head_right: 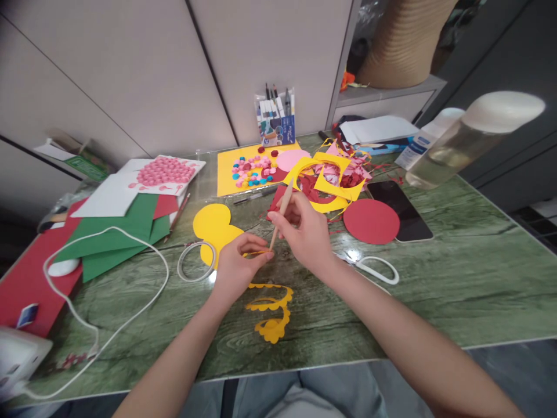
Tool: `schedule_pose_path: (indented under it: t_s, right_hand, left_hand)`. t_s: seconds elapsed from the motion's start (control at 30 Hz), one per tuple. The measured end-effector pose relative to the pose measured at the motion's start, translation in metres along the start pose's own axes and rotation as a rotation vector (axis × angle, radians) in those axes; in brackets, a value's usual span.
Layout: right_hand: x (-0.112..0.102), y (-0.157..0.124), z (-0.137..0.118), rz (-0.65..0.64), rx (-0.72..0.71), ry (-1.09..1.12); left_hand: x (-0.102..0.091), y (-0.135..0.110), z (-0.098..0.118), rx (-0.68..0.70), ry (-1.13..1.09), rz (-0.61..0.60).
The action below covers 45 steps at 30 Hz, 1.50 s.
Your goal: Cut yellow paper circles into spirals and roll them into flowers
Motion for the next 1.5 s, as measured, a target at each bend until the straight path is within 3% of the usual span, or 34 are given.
schedule_pose_path:
  t_s: [0.2, 0.53, 1.03, 1.2, 1.5]
  right_hand:
    - [-0.001, 0.003, 0.010, 0.031, 0.057, 0.102]
    - [0.015, -0.005, 0.012, -0.141, 0.054, 0.127]
    - [0.013, -0.008, 0.017, -0.037, 0.028, 0.003]
    - [0.013, -0.006, 0.020, -0.021, 0.057, 0.051]
    - [0.025, -0.006, 0.022, -0.242, 0.170, 0.159]
  left_hand:
    - [0.000, -0.002, 0.003, 0.056, 0.035, 0.020]
    - [-0.007, -0.001, 0.009, 0.081, -0.004, 0.035]
    - [0.000, -0.006, 0.011, 0.172, 0.008, 0.007]
    - [0.001, -0.007, 0.012, 0.176, 0.009, 0.011]
    - [0.000, -0.005, 0.013, 0.168, -0.054, 0.019]
Point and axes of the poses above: each hand's wrist, its own y-axis towards the middle knuckle, its own x-axis out of the palm, z = x × y, the point moved 7 cm from there along y, towards the middle knuckle, and after that the axes turned 8 degrees about z, right-handed, at the moved point
